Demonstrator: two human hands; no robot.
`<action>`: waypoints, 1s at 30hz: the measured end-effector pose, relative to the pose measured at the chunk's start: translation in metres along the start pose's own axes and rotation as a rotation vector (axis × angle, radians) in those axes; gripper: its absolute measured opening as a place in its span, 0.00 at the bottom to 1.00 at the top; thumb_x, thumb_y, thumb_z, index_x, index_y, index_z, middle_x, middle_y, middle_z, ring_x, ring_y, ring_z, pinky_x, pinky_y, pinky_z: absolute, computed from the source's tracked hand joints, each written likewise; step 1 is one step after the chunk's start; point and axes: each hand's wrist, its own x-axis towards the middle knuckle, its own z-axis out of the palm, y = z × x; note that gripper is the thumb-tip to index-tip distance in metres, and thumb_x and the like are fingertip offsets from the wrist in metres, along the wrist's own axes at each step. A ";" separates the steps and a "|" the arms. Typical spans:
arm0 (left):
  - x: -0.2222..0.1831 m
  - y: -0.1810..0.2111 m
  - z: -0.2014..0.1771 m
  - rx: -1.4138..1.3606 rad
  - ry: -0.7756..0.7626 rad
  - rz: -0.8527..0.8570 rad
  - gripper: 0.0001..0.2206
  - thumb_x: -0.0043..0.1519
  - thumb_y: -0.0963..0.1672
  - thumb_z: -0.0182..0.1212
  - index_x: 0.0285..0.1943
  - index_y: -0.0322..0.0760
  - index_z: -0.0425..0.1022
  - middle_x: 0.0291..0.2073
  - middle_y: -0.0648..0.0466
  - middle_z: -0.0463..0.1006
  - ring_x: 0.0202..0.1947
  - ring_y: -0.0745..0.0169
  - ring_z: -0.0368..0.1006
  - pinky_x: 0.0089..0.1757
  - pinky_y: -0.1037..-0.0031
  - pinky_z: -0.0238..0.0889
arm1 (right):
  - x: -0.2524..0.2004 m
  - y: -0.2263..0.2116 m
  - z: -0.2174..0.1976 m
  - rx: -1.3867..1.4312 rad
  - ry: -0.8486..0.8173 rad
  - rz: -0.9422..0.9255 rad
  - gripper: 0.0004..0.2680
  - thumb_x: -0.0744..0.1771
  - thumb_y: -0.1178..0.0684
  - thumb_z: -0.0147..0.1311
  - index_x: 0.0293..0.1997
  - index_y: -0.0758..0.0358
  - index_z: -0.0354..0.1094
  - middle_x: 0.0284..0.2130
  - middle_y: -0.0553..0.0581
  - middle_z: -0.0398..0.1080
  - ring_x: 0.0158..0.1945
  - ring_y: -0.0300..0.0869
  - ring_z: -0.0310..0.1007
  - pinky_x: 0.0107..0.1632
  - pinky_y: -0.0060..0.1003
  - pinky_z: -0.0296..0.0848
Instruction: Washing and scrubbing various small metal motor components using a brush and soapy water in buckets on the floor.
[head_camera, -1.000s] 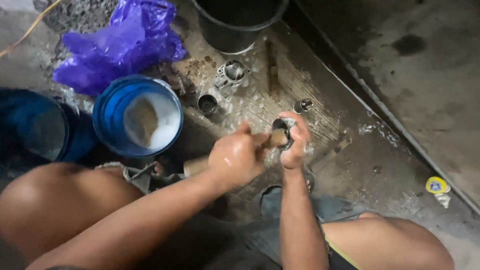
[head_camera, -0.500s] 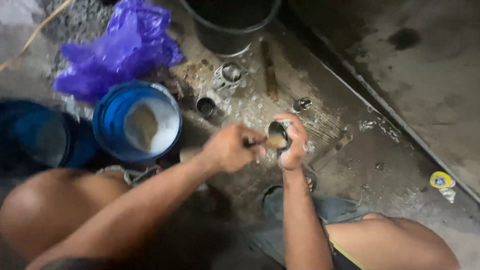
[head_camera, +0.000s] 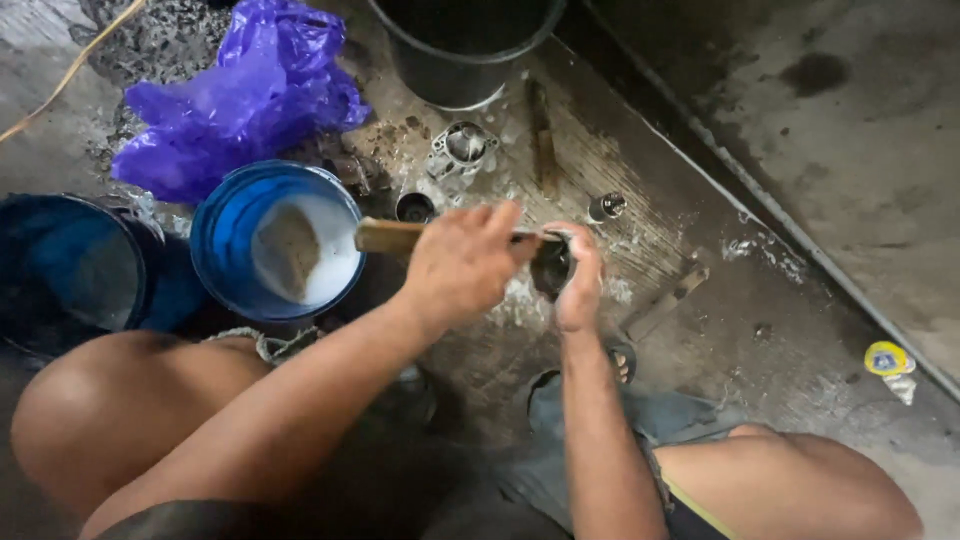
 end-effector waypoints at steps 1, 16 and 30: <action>-0.001 0.004 0.006 0.006 0.005 -0.009 0.12 0.56 0.43 0.57 0.45 0.49 0.83 0.38 0.51 0.70 0.32 0.47 0.76 0.33 0.59 0.71 | 0.003 -0.006 0.001 0.001 -0.011 -0.003 0.14 0.67 0.49 0.40 0.42 0.64 0.75 0.40 0.63 0.74 0.47 0.45 0.70 0.57 0.35 0.67; -0.007 0.014 0.010 0.350 0.369 0.122 0.08 0.58 0.40 0.54 0.39 0.44 0.79 0.36 0.48 0.68 0.26 0.49 0.65 0.30 0.66 0.58 | 0.023 0.039 -0.025 0.325 0.037 0.317 0.22 0.67 0.33 0.39 0.48 0.61 0.72 0.15 0.62 0.66 0.10 0.47 0.66 0.09 0.33 0.60; -0.004 -0.007 -0.023 0.182 0.393 -0.151 0.16 0.65 0.47 0.55 0.61 0.54 0.79 0.39 0.54 0.69 0.26 0.57 0.72 0.30 0.69 0.68 | 0.026 0.011 -0.020 0.808 0.131 0.641 0.18 0.65 0.34 0.55 0.39 0.64 0.73 0.31 0.65 0.78 0.33 0.58 0.82 0.15 0.27 0.64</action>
